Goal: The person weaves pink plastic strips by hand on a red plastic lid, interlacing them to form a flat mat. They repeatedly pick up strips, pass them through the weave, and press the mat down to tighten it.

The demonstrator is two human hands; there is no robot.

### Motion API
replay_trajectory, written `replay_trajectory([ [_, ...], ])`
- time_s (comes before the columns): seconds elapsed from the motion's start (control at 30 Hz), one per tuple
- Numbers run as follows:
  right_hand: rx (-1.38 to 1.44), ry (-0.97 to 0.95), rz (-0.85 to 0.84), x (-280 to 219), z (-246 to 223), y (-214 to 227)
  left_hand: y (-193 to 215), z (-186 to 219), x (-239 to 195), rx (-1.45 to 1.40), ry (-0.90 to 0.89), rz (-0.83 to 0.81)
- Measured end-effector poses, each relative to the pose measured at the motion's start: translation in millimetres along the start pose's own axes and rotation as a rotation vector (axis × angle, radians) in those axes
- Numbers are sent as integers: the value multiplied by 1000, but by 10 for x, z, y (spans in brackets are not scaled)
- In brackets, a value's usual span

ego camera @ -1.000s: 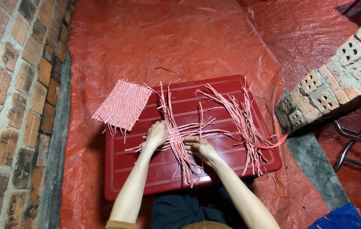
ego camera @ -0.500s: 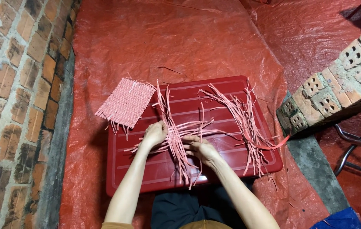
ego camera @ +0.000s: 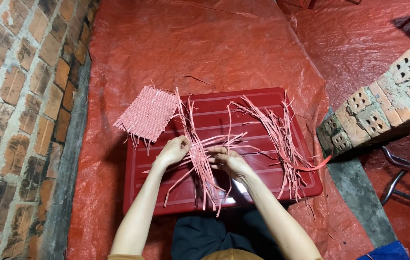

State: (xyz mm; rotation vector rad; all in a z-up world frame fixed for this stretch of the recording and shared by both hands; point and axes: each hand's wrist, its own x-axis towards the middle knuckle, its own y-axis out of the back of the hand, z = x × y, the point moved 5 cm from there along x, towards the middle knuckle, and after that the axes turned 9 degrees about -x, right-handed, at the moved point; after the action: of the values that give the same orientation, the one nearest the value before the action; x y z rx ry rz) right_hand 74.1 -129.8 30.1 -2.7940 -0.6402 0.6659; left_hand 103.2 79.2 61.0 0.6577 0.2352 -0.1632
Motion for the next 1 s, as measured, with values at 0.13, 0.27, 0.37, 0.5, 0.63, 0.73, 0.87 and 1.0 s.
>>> replay_trajectory([
  [0.13,5,-8,5,67,119,70,-75,-56,49,-3,-3,1],
  [0.27,-2,-11,-2,154,223,123,-133,-117,164,30,10,4],
  [0.37,6,-19,6,262,340,203,-198,-199,263,41,20,5],
  [0.5,7,-41,18,406,455,294,-280,-318,410,46,25,11],
  [0.63,-8,-51,35,491,487,304,-320,-326,485,65,33,7],
  [0.73,-3,-52,49,507,462,274,-355,-362,539,89,44,9],
  [0.87,25,-44,82,538,478,292,-390,-347,563,109,29,29],
  [1.0,78,-26,106,494,461,300,-437,-323,439,190,-76,66],
])
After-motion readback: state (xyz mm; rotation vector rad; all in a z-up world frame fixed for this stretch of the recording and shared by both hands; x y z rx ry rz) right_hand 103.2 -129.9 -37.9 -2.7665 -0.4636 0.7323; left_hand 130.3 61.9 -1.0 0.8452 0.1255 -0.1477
